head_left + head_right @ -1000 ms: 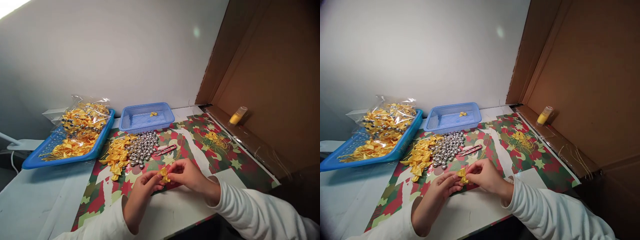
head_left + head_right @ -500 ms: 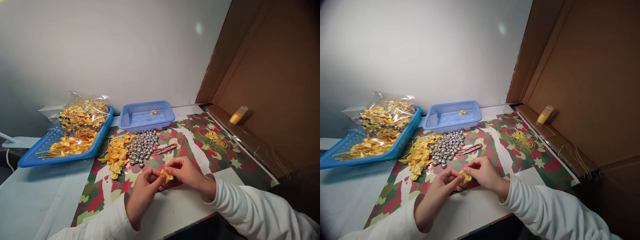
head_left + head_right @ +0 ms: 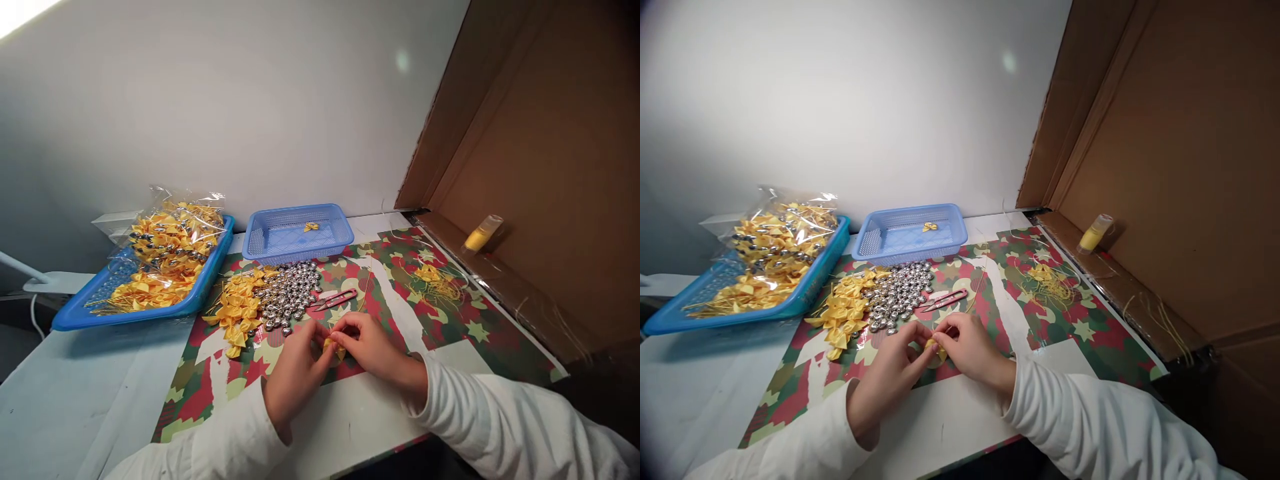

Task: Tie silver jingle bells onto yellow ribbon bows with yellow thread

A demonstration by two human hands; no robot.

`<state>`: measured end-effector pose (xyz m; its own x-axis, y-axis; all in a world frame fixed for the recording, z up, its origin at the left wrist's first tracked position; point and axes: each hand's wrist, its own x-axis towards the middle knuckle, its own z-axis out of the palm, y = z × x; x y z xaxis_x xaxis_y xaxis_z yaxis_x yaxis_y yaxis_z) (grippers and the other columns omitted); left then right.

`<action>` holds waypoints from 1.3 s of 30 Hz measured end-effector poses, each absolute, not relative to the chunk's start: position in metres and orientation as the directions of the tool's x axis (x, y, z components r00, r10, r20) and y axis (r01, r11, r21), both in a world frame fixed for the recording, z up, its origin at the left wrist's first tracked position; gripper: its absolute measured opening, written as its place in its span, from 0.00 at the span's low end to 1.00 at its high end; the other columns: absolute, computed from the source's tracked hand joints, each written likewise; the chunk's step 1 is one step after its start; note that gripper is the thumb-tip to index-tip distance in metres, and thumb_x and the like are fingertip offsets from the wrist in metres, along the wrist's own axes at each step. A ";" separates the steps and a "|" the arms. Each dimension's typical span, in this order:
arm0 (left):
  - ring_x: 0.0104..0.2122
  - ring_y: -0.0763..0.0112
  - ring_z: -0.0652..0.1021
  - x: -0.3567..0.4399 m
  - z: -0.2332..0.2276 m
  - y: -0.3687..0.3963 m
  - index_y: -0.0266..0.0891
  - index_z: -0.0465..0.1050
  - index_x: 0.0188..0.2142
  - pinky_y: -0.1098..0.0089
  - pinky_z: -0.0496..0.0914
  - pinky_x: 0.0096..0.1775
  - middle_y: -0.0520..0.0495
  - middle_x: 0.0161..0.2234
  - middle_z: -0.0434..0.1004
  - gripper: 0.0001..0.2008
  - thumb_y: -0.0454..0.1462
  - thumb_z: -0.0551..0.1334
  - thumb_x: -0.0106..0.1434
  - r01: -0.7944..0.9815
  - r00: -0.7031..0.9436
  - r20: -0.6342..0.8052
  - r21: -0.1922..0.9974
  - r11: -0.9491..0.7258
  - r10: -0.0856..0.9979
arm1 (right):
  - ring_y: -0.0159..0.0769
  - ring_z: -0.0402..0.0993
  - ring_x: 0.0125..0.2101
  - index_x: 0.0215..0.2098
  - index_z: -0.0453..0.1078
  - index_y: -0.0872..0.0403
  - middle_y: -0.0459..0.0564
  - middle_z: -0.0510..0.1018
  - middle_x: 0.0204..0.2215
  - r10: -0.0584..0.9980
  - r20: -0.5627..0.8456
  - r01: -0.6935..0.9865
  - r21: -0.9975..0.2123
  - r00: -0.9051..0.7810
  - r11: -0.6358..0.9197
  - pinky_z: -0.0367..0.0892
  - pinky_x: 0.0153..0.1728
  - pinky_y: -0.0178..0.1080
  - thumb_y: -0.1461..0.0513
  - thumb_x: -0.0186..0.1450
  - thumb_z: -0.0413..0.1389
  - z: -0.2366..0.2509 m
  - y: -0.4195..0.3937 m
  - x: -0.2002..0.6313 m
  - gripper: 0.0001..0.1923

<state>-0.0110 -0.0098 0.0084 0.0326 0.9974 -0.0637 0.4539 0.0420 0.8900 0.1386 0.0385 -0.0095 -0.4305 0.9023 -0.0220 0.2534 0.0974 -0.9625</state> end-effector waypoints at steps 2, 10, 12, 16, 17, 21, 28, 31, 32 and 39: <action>0.24 0.68 0.73 -0.011 0.006 -0.008 0.39 0.68 0.30 0.70 0.64 0.26 0.48 0.26 0.74 0.09 0.42 0.59 0.60 0.452 0.028 -0.082 0.890 0.061 0.996 | 0.33 0.72 0.29 0.27 0.72 0.57 0.48 0.76 0.27 0.900 0.005 0.304 -0.940 -0.436 0.152 0.66 0.29 0.33 0.65 0.60 0.56 -0.008 0.041 0.138 0.05; 0.23 0.69 0.72 -0.012 -0.001 -0.002 0.37 0.70 0.27 0.71 0.62 0.26 0.49 0.23 0.73 0.09 0.42 0.61 0.57 0.371 0.009 -0.137 0.920 0.124 0.990 | 0.31 0.68 0.28 0.26 0.67 0.56 0.46 0.72 0.26 0.861 0.233 0.363 -0.834 -0.453 0.416 0.61 0.28 0.33 0.71 0.61 0.52 -0.011 0.038 0.137 0.08; 0.23 0.69 0.71 -0.011 -0.002 -0.002 0.37 0.70 0.27 0.71 0.61 0.25 0.49 0.22 0.73 0.10 0.42 0.60 0.58 0.388 0.025 -0.151 0.912 0.130 0.988 | 0.31 0.68 0.28 0.26 0.66 0.56 0.46 0.71 0.26 0.850 0.256 0.363 -0.819 -0.461 0.443 0.61 0.29 0.33 0.71 0.61 0.52 -0.015 0.036 0.137 0.08; 0.20 0.70 0.69 -0.008 0.004 -0.004 0.37 0.70 0.26 0.72 0.58 0.24 0.52 0.19 0.69 0.08 0.40 0.60 0.57 0.500 0.007 -0.127 0.859 0.107 0.992 | 0.31 0.68 0.29 0.28 0.66 0.55 0.46 0.72 0.27 0.827 0.291 0.368 -0.789 -0.481 0.492 0.62 0.30 0.33 0.71 0.62 0.52 -0.018 0.036 0.137 0.08; 0.20 0.70 0.68 -0.009 0.008 -0.004 0.38 0.70 0.27 0.72 0.57 0.23 0.52 0.18 0.69 0.08 0.41 0.60 0.57 0.542 0.007 -0.122 0.834 0.098 0.993 | 0.32 0.68 0.29 0.28 0.67 0.55 0.46 0.72 0.28 0.822 0.298 0.368 -0.783 -0.485 0.502 0.62 0.30 0.33 0.71 0.63 0.52 -0.017 0.037 0.138 0.08; 0.23 0.65 0.73 -0.031 0.030 -0.002 0.38 0.72 0.36 0.70 0.59 0.26 0.50 0.21 0.73 0.12 0.44 0.59 0.60 0.796 -0.037 -0.053 0.602 0.062 0.998 | 0.34 0.68 0.32 0.29 0.67 0.55 0.47 0.73 0.28 0.806 0.330 0.380 -0.751 -0.492 0.539 0.63 0.33 0.35 0.69 0.64 0.53 -0.012 0.038 0.140 0.07; 0.35 0.60 0.76 -0.090 0.031 0.030 0.39 0.76 0.37 0.67 0.64 0.31 0.43 0.36 0.76 0.13 0.42 0.56 0.63 0.992 -0.071 0.319 0.117 0.035 0.945 | 0.30 0.63 0.24 0.25 0.63 0.54 0.46 0.67 0.23 0.807 0.408 0.375 -0.732 -0.426 0.568 0.57 0.23 0.33 0.66 0.64 0.50 0.000 0.040 0.143 0.10; 0.33 0.61 0.76 -0.095 0.025 0.040 0.40 0.78 0.32 0.67 0.64 0.31 0.43 0.32 0.75 0.14 0.41 0.54 0.65 0.998 -0.029 0.328 0.068 0.007 0.944 | 0.32 0.64 0.26 0.26 0.63 0.54 0.47 0.69 0.25 0.788 0.451 0.362 -0.713 -0.420 0.601 0.59 0.26 0.34 0.66 0.64 0.49 0.006 0.040 0.145 0.09; 0.33 0.61 0.76 -0.095 0.024 0.042 0.40 0.78 0.30 0.67 0.64 0.31 0.43 0.32 0.75 0.15 0.40 0.54 0.65 0.998 -0.012 0.327 0.060 -0.008 0.945 | 0.32 0.65 0.28 0.27 0.63 0.54 0.47 0.69 0.25 0.778 0.466 0.353 -0.706 -0.422 0.614 0.61 0.28 0.34 0.66 0.64 0.49 0.009 0.040 0.146 0.08; 0.36 0.59 0.76 -0.103 0.043 0.045 0.38 0.76 0.30 0.65 0.67 0.36 0.43 0.32 0.75 0.14 0.41 0.54 0.64 0.989 0.018 0.387 0.129 -0.074 0.922 | 0.36 0.69 0.34 0.30 0.66 0.53 0.49 0.73 0.30 0.713 0.548 0.304 -0.656 -0.437 0.691 0.65 0.36 0.38 0.67 0.63 0.52 0.036 0.042 0.149 0.05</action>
<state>-0.1027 0.0454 0.0433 0.0185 0.9220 0.3867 0.9889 -0.0740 0.1291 0.1485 0.0421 0.0359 -0.4374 0.7129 0.5482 0.3039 0.6909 -0.6560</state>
